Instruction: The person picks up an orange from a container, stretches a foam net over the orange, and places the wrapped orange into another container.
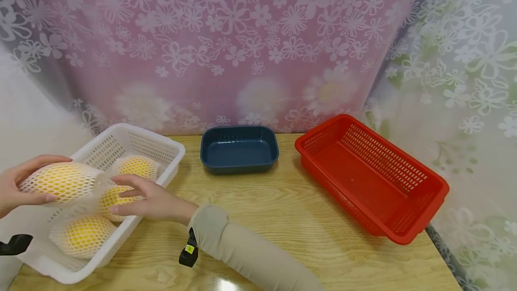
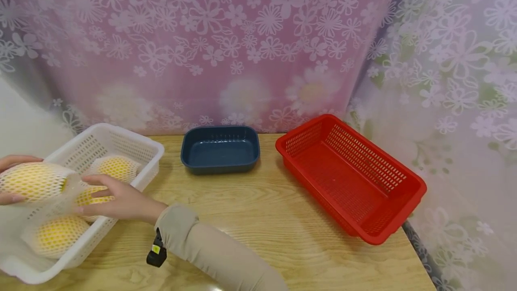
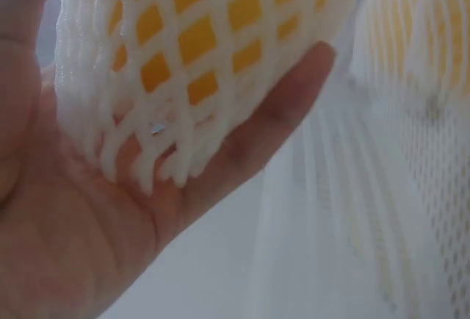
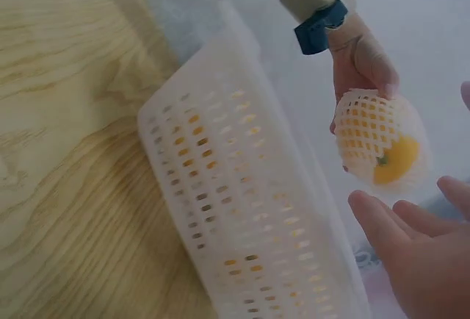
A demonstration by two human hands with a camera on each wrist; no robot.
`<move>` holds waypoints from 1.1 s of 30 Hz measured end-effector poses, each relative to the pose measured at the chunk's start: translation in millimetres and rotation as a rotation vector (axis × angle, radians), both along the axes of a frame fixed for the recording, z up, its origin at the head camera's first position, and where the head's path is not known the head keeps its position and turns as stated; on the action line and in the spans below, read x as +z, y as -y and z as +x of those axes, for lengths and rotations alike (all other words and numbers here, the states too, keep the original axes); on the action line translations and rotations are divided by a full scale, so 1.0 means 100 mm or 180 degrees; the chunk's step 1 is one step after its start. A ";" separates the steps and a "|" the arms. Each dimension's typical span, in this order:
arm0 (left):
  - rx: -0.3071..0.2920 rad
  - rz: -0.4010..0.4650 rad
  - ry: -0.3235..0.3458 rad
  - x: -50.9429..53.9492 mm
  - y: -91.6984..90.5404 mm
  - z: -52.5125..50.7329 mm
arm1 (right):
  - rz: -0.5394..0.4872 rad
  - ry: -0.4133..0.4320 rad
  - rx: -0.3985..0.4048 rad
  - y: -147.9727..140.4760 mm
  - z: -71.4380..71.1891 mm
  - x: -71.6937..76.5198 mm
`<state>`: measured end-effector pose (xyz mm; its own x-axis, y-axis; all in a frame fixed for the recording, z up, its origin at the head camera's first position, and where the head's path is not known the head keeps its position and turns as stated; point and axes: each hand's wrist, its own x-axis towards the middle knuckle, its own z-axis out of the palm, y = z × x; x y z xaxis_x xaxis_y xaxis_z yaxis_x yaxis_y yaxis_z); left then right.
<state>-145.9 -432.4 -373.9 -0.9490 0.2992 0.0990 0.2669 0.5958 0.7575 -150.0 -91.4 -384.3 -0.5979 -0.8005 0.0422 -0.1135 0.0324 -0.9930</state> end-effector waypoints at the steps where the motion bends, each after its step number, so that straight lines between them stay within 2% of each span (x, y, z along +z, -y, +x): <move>1: 0.0067 -0.0081 0.0036 -0.04 0.07 -0.03 | 0.0052 -0.0011 -0.0015 0.00 0.00 -0.03; 4: 0.0121 -0.0261 0.0216 -0.16 0.27 -0.12 | 0.0090 0.0013 -0.0038 -0.01 0.00 -0.11; 7: 0.0116 -0.0339 0.0349 -0.27 0.38 -0.17 | -0.0007 0.0065 -0.0061 -0.04 0.02 -0.17; 12: -0.0141 -0.0274 0.0569 -0.39 0.43 -0.22 | -0.0058 -0.0083 -0.0077 -0.06 0.08 -0.25; 14: -0.0307 -0.0221 0.0688 -0.40 0.43 -0.22 | -0.0025 -0.0193 -0.0054 -0.06 0.09 -0.28; 17: -0.0406 -0.0225 0.0762 -0.40 0.38 -0.23 | 0.0015 -0.0337 -0.0045 -0.05 0.11 -0.30; 18: -0.0422 -0.0291 0.0755 -0.40 0.36 -0.23 | 0.0029 -0.0372 -0.0056 -0.05 0.11 -0.31; 22: -0.0369 -0.0841 0.0586 -0.38 0.27 -0.26 | 0.0065 -0.0437 -0.0104 -0.05 0.11 -0.34; 25: -0.0503 -0.1075 0.0468 -0.39 0.22 -0.30 | 0.0070 -0.0429 -0.0144 -0.05 0.11 -0.36; 26: -0.0569 -0.1037 0.0485 -0.40 0.21 -0.32 | 0.0061 -0.0420 -0.0150 -0.05 0.11 -0.37; 29: -0.0735 -0.0930 0.0664 -0.41 0.20 -0.36 | 0.0028 -0.0439 -0.0148 -0.05 0.10 -0.38; 33: -0.0786 -0.0897 0.0988 -0.41 0.20 -0.40 | 0.0001 -0.0476 -0.0120 -0.05 0.10 -0.39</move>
